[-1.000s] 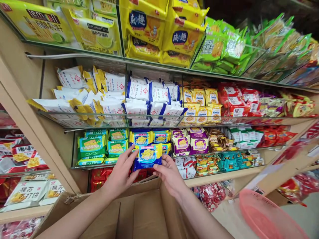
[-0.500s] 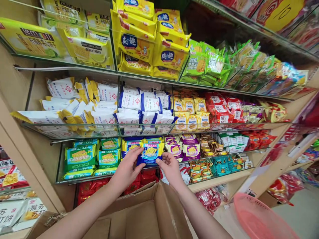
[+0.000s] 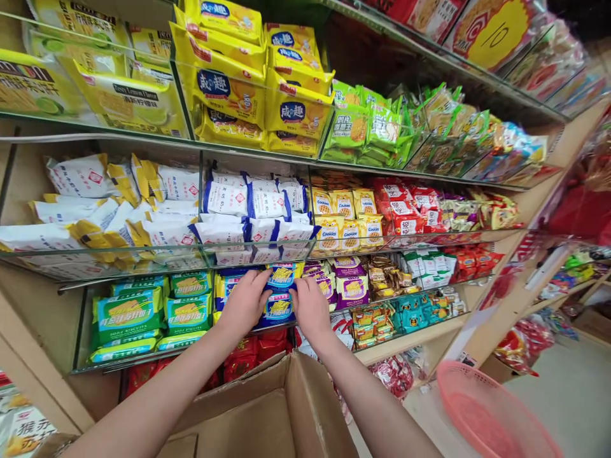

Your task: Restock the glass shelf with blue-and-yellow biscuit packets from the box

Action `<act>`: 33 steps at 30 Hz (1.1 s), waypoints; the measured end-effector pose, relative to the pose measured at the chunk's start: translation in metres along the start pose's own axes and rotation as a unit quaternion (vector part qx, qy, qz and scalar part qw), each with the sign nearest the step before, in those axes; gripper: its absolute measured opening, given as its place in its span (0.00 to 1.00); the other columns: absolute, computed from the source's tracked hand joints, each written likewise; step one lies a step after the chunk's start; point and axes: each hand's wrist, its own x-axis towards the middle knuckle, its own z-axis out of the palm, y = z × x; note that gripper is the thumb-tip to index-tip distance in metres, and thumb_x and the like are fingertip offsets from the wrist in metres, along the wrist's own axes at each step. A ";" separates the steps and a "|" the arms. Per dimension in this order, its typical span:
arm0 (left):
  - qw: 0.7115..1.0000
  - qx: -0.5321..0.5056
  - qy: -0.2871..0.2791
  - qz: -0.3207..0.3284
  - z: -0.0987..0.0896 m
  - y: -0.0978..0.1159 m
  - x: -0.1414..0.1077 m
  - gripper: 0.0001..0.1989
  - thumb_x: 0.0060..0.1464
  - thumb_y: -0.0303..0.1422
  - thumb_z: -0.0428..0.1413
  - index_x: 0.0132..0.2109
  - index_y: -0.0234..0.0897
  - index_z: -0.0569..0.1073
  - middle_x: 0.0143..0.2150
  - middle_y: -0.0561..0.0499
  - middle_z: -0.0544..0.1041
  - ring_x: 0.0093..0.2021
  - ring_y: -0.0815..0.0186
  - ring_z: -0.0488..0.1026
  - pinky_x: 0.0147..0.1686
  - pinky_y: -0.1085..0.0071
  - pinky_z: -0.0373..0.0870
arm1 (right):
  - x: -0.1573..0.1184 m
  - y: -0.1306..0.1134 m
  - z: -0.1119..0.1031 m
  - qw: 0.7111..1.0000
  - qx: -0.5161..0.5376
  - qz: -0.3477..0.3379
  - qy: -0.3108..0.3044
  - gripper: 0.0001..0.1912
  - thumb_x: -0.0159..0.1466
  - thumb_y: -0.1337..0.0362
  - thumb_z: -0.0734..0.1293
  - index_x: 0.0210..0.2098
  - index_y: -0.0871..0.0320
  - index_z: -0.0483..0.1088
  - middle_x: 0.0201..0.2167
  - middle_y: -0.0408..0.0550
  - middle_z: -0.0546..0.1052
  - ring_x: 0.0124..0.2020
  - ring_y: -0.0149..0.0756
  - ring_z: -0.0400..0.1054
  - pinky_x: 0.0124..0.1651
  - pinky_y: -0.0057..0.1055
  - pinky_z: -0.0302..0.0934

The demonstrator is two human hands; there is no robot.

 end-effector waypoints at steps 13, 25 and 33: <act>0.993 0.117 -0.010 -0.001 -0.005 0.006 0.008 0.20 0.56 0.32 0.47 0.55 0.32 0.63 0.39 0.42 0.71 0.40 0.54 0.67 0.38 0.62 0.67 | 0.015 0.004 -0.004 0.992 -0.086 -0.081 0.047 0.16 0.64 0.70 0.55 0.50 0.57 0.64 0.51 0.52 0.67 0.46 0.44 0.55 0.45 0.41 0.55; 0.985 0.154 -0.026 0.066 0.018 0.014 -0.018 0.29 0.57 0.39 0.44 0.63 0.32 0.49 0.65 0.41 0.49 0.64 0.49 0.45 0.57 0.43 0.40 | -0.014 0.010 0.003 0.990 -0.052 -0.130 0.024 0.19 0.65 0.62 0.54 0.54 0.60 0.60 0.57 0.50 0.62 0.60 0.44 0.46 0.58 0.46 0.40; 0.989 0.138 -0.028 0.051 0.013 0.026 -0.011 0.28 0.56 0.37 0.45 0.62 0.34 0.52 0.65 0.40 0.50 0.63 0.45 0.47 0.54 0.40 0.44 | -0.025 0.002 0.004 0.989 -0.094 -0.116 -0.023 0.17 0.63 0.70 0.56 0.51 0.62 0.64 0.53 0.54 0.67 0.57 0.48 0.51 0.59 0.54 0.31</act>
